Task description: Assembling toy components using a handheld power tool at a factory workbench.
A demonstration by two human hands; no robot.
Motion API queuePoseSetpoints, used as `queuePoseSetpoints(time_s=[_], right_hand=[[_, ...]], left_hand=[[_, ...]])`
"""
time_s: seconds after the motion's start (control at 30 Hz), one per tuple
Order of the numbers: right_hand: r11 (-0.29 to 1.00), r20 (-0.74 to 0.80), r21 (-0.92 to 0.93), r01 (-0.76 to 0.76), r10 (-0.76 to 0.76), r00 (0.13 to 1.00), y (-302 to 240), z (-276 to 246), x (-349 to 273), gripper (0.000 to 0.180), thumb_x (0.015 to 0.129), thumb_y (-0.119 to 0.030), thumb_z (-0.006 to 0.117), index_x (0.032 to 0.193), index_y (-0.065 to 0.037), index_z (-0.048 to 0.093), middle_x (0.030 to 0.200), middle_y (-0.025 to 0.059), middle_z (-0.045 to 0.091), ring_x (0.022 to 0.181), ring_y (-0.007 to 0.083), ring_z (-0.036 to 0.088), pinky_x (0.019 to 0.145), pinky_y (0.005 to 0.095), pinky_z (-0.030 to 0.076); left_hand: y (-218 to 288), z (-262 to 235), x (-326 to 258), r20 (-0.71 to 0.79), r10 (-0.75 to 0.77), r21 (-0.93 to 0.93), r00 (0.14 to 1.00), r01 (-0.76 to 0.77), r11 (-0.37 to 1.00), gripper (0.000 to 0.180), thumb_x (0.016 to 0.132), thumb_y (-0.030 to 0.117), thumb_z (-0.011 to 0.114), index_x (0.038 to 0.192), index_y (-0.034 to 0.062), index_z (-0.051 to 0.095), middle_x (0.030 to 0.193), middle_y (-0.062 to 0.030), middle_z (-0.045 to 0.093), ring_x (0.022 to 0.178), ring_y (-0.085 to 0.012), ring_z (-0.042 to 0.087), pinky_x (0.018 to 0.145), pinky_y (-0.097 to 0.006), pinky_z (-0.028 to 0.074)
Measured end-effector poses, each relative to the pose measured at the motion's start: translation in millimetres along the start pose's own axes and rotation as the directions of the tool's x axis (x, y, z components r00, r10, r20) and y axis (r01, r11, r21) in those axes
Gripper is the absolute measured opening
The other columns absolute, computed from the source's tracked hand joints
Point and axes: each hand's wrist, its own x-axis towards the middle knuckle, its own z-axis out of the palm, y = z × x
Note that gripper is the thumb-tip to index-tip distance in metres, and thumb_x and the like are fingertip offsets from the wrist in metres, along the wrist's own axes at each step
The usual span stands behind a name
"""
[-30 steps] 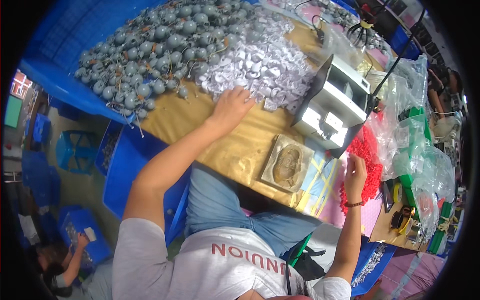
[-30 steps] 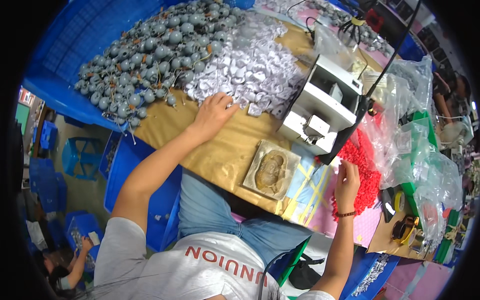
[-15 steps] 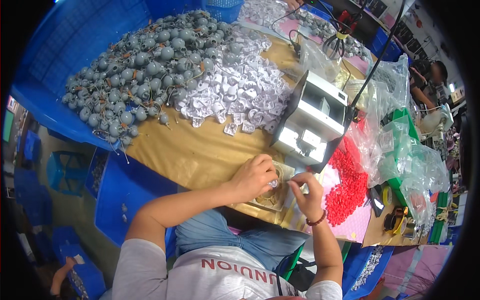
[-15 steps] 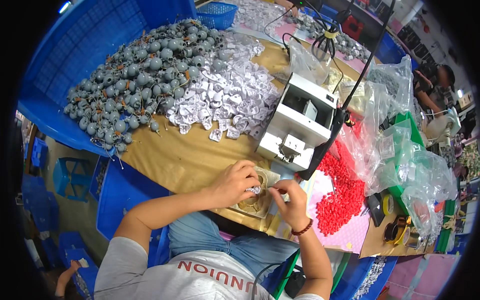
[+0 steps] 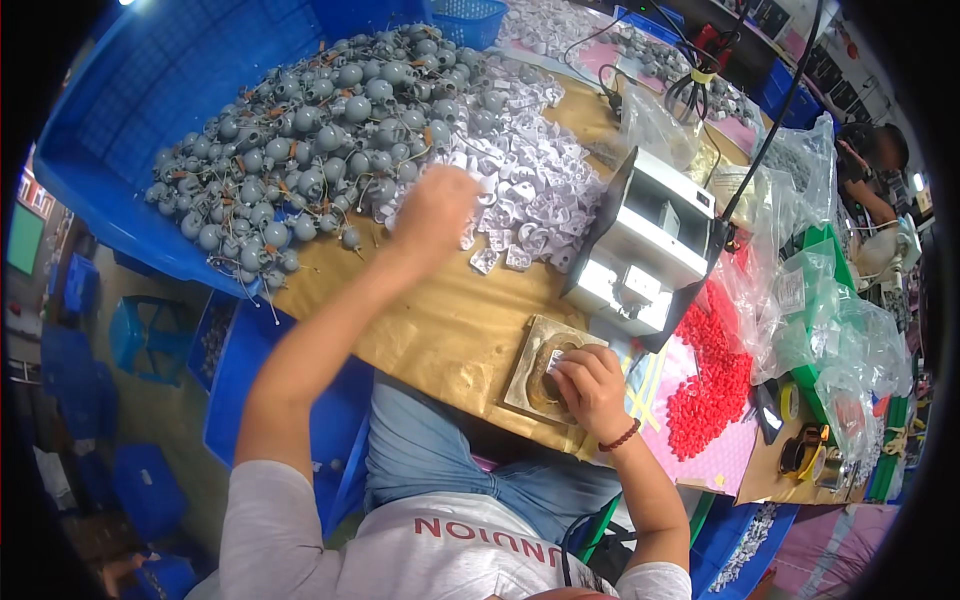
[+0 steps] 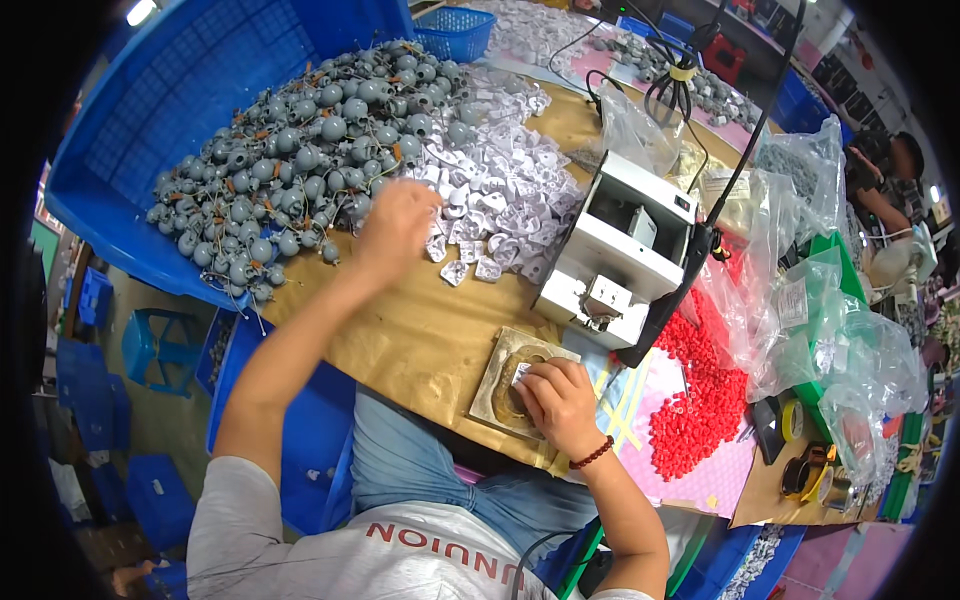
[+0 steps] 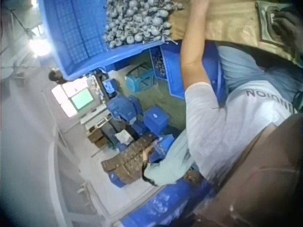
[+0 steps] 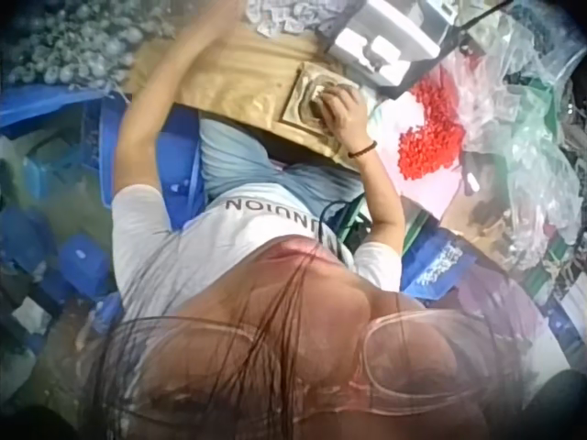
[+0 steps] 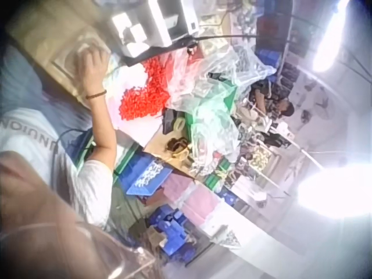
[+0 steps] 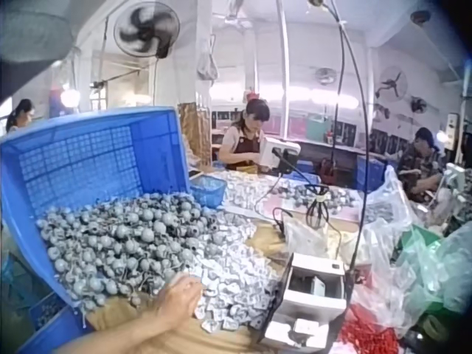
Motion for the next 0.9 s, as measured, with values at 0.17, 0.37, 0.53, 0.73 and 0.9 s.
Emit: queuePoseSetpoints(time_s=[0.17,0.37,0.53,0.73,0.9], right_hand=[[1.0,-0.01,0.002,-0.016,0.016,1.0,-5.6,0.3,0.2,0.02,0.074,-0.005,0.078,0.09,-0.006,0.067,0.095,0.0059,0.066,0.091,0.0276,0.061,0.078,0.0391,0.05],[0.983,-0.073,0.141,-0.121,0.132,0.989,-4.3,-0.3,-8.9,0.035,0.075,-0.002,0.078,0.106,-0.005,0.062,0.101,0.0126,0.064,0.092,0.0311,0.061,0.079,0.0407,0.05],[0.916,-0.105,0.298,-0.267,0.309,0.945,-0.6,-9.7,-17.4,0.037,0.082,0.006,0.07,0.116,0.0,0.057,0.103,0.015,0.062,0.084,0.0235,0.063,0.077,0.0337,0.051],[0.869,-0.136,0.384,-0.311,0.386,0.912,-8.5,-16.8,-5.2,0.026,0.087,0.007,0.064,0.113,0.002,0.06,0.103,0.0119,0.062,0.083,0.0175,0.063,0.076,0.028,0.051],[0.849,-0.163,0.391,-0.354,0.443,0.882,1.7,-21.3,-20.0,0.023,0.087,0.006,0.064,0.11,0.002,0.061,0.102,0.0115,0.063,0.082,0.0172,0.063,0.074,0.0272,0.051]], left_hand=[[-64.7,-34.2,47.8,-0.062,0.127,0.515,0.99,-0.078,0.854,0.016,0.077,0.007,0.065,0.091,0.0029,0.069,0.106,-0.01,0.064,0.115,-0.0308,0.052,0.091,-0.043,0.045],[-76.3,-29.0,56.3,0.108,-0.157,0.535,0.982,0.075,0.841,0.013,0.077,0.008,0.066,0.09,0.0046,0.066,0.109,-0.0114,0.062,0.123,-0.0321,0.048,0.095,-0.046,0.043],[-62.0,-39.0,53.4,0.112,-0.081,0.265,0.99,0.049,0.963,0.016,0.077,0.011,0.068,0.092,0.0069,0.066,0.109,-0.0085,0.062,0.122,-0.0299,0.048,0.094,-0.048,0.041],[-83.4,-32.6,53.1,0.152,-0.125,0.581,0.98,0.014,0.814,0.016,0.078,0.011,0.068,0.093,0.0099,0.067,0.109,-0.0075,0.062,0.121,-0.0306,0.048,0.094,-0.05,0.04],[-69.3,-51.2,52.7,0.187,-0.121,0.359,0.975,0.047,0.932,0.013,0.081,0.012,0.067,0.093,0.0103,0.068,0.104,-0.0072,0.064,0.117,-0.0313,0.052,0.096,-0.049,0.039]])
